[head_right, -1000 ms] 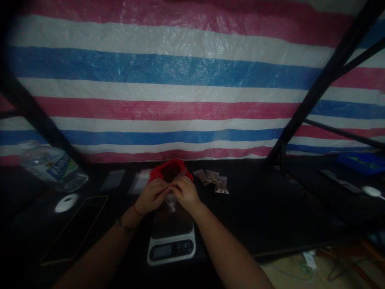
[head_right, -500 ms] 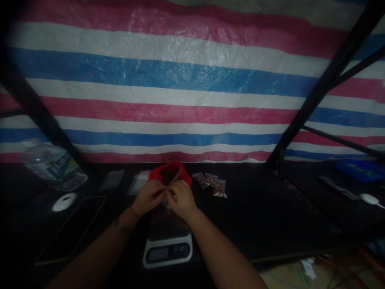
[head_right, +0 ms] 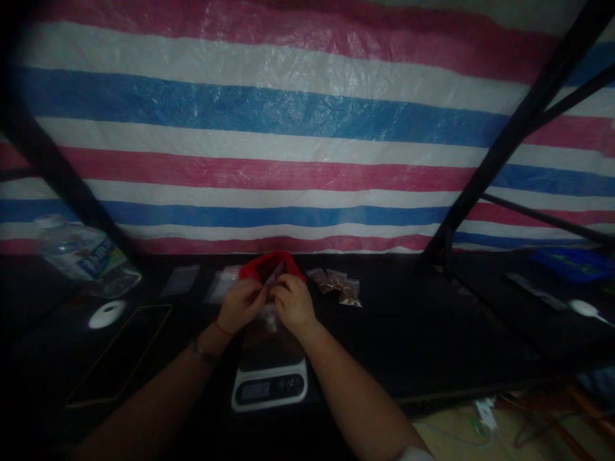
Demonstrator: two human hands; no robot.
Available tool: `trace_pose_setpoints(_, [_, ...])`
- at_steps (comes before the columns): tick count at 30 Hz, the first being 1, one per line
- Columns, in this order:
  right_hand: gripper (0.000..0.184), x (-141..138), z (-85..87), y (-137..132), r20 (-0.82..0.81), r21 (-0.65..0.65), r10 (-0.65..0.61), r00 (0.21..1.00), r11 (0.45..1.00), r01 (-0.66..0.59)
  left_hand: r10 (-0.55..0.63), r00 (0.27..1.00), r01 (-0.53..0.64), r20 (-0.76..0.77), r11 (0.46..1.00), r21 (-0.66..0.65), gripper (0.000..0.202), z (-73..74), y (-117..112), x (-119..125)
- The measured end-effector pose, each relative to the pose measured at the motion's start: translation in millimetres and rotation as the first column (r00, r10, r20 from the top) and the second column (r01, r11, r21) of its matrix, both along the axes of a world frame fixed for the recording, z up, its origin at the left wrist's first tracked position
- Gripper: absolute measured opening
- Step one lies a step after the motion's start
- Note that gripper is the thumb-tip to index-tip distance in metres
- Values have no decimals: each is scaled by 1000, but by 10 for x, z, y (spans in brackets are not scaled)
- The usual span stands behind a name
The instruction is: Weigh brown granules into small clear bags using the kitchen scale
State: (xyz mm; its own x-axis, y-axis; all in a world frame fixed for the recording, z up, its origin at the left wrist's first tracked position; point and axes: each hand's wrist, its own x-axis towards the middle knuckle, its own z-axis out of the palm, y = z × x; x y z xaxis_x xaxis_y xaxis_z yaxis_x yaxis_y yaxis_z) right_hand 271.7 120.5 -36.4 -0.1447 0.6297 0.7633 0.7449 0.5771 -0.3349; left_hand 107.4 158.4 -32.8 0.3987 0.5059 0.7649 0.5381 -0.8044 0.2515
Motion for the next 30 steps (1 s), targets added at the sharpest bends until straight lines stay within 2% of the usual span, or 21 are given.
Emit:
trace_pose_setpoints(5, [23,-14,30,-13,-100,-32,52,994,998,-55,-55,998,56,-26,998,23,16,23,-45,43])
trace_pose_setpoints(9, [33,8,12,24,-118,-68,151,981,985,-159,-175,983,178,-56,983,38,10,30,-56,17])
trace_pose_setpoints(11, [36,22,1,45,-171,-69,155,973,983,-168,-130,991,128,27,990,65,10,28,-34,-18])
trace_pose_setpoints(13, [32,35,2,58,-246,-67,139,959,985,-160,0,989,-8,148,998,59,23,15,12,-59])
trace_pose_setpoints(15, [25,46,9,64,-303,-83,120,946,985,-151,93,975,-96,201,995,4,37,-17,77,-96])
trace_pose_setpoints(18, [18,59,12,71,-353,-108,90,932,985,-136,70,983,-45,169,988,-146,44,-93,171,-127])
trace_pose_setpoints(21, [20,73,4,88,-370,-136,78,926,981,-137,22,986,24,166,962,-274,44,-155,213,-131])
trace_pose_setpoints(30, [26,85,7,106,-356,-231,32,934,965,-121,125,959,-69,256,974,-217,39,-207,248,-134])
